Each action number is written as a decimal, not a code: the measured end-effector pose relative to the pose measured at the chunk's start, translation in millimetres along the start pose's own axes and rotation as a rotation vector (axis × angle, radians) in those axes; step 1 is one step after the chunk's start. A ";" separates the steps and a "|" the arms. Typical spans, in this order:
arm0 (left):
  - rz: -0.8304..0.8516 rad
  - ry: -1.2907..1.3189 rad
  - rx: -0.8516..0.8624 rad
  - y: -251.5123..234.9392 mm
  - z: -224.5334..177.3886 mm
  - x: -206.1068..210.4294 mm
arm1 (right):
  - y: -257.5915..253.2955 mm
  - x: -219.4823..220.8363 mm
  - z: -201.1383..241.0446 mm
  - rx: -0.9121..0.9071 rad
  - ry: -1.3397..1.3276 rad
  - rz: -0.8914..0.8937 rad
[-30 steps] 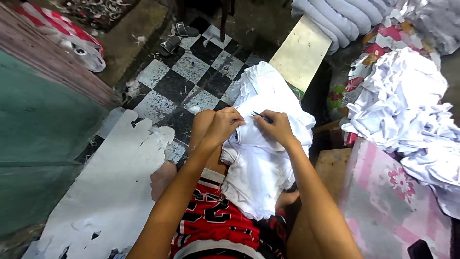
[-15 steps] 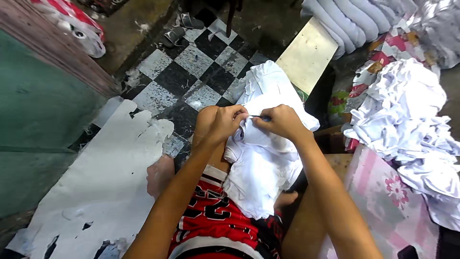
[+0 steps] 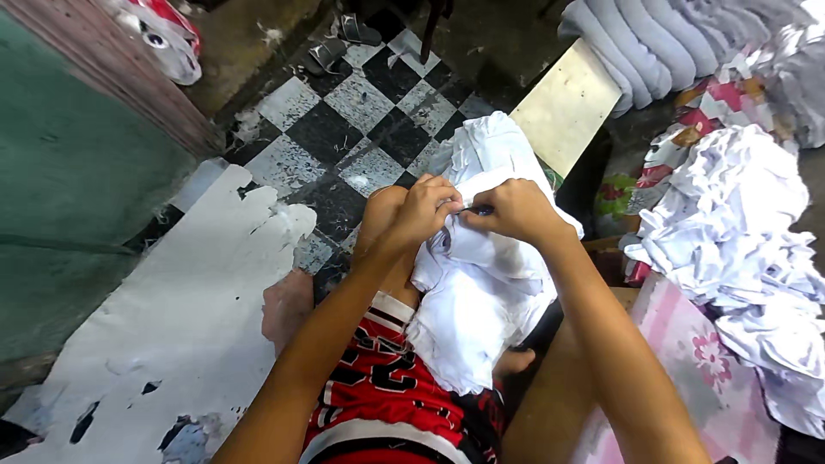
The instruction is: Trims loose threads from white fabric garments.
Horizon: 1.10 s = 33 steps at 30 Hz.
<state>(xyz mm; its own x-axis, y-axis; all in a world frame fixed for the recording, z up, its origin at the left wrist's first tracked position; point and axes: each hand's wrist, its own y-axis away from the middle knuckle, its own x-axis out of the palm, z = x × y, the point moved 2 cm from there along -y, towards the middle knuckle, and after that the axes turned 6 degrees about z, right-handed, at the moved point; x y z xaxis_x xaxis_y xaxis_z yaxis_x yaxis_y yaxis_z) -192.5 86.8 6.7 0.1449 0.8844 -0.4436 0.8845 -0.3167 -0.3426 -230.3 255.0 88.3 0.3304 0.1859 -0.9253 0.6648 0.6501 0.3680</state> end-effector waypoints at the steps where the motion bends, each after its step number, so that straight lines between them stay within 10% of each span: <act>1: 0.007 -0.004 0.006 -0.5 -0.9 0.1 | 0.2 -0.5 0.5 -0.009 0.020 -0.003; 17: -0.268 -0.377 -0.534 94.3 40.2 -102.5 | 93.0 27.4 -16.2 0.028 -0.106 -0.378; 28: 0.286 -0.239 -0.365 165.6 -66.8 37.9 | 161.4 175.5 80.4 0.117 -0.609 -0.201; 33: 0.206 -0.360 -0.234 166.7 -75.0 43.1 | 167.5 192.6 95.3 0.131 -0.555 -0.190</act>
<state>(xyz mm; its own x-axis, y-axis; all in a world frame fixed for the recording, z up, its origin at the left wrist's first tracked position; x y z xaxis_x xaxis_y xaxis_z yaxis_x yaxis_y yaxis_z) -5.6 97.8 -7.5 0.2018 0.6230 -0.7557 0.9356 -0.3508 -0.0394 8.5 329.5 -19.6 0.4747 -0.3604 -0.8030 0.8121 0.5312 0.2417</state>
